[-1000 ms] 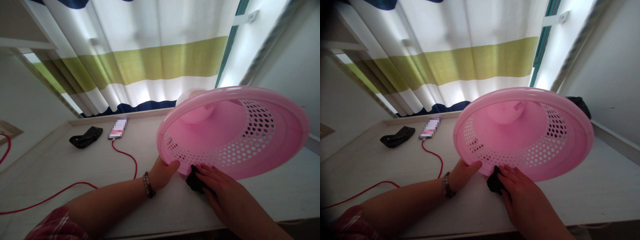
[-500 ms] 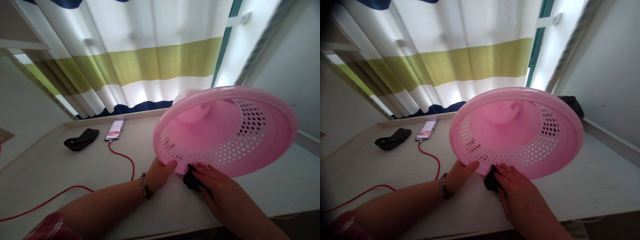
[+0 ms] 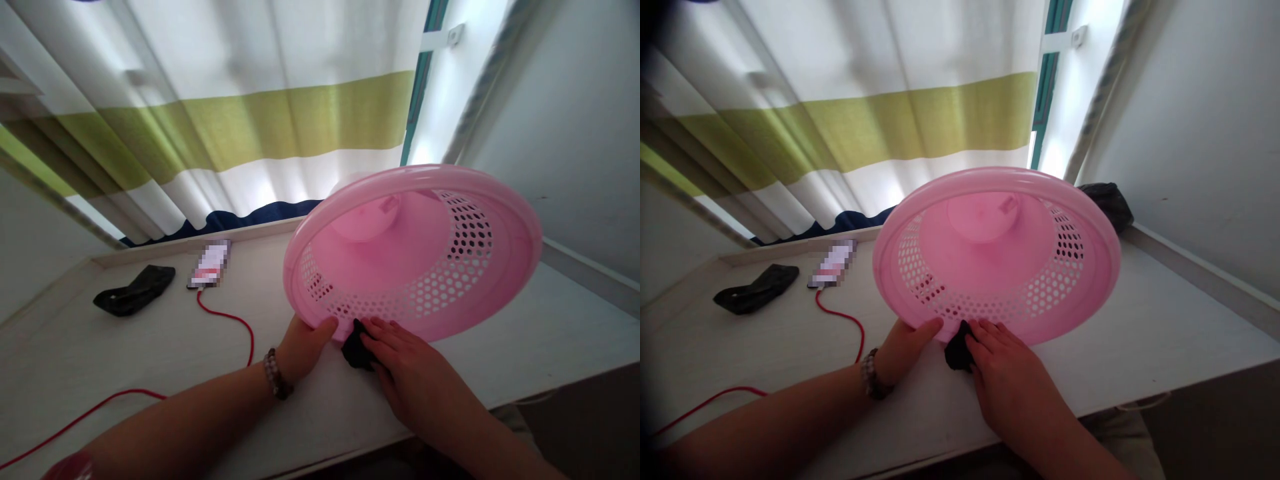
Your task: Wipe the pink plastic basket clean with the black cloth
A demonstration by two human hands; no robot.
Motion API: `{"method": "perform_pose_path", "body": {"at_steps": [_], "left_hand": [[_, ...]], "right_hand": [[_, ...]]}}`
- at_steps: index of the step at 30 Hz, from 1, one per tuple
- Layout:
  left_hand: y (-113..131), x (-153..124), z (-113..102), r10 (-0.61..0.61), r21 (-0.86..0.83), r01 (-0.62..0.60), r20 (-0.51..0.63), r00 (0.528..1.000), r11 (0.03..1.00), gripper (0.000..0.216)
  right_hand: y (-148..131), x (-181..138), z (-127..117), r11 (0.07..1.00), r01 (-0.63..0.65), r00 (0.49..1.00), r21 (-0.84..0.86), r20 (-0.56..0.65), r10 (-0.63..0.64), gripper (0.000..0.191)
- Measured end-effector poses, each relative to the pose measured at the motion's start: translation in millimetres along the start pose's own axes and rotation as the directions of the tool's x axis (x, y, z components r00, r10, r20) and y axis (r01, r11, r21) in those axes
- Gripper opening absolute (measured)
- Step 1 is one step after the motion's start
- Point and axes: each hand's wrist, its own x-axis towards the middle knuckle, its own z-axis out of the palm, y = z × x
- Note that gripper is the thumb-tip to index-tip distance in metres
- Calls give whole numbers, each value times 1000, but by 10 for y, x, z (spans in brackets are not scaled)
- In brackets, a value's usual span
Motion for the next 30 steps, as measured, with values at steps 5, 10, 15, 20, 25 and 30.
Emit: {"method": "perform_pose_path", "body": {"at_steps": [5,10,15,20,25,30], "left_hand": [[-33,3,-12,1,19,-2,4,1000,1000,44],[-56,2,-18,-8,2,8,1,1000,1000,46],[-50,-3,-21,-9,-22,9,15,1000,1000,47],[-49,0,-20,-13,-33,14,7,1000,999,47],[-54,4,-18,-11,-19,11,3,1000,1000,48],[-38,5,-20,-8,-21,9,9,1000,1000,47]], "right_hand": [[63,-33,-83,999,-35,999,-3,2,35,42],[28,-5,-51,1000,-19,1000,-14,1,19,40],[-8,13,-5,1000,5,1000,-23,-5,-5,42],[17,2,-23,1000,4,1000,22,-16,-4,41],[37,-8,-34,998,-4,999,65,-34,6,38],[55,-18,-45,996,0,999,93,-34,4,37]]}}
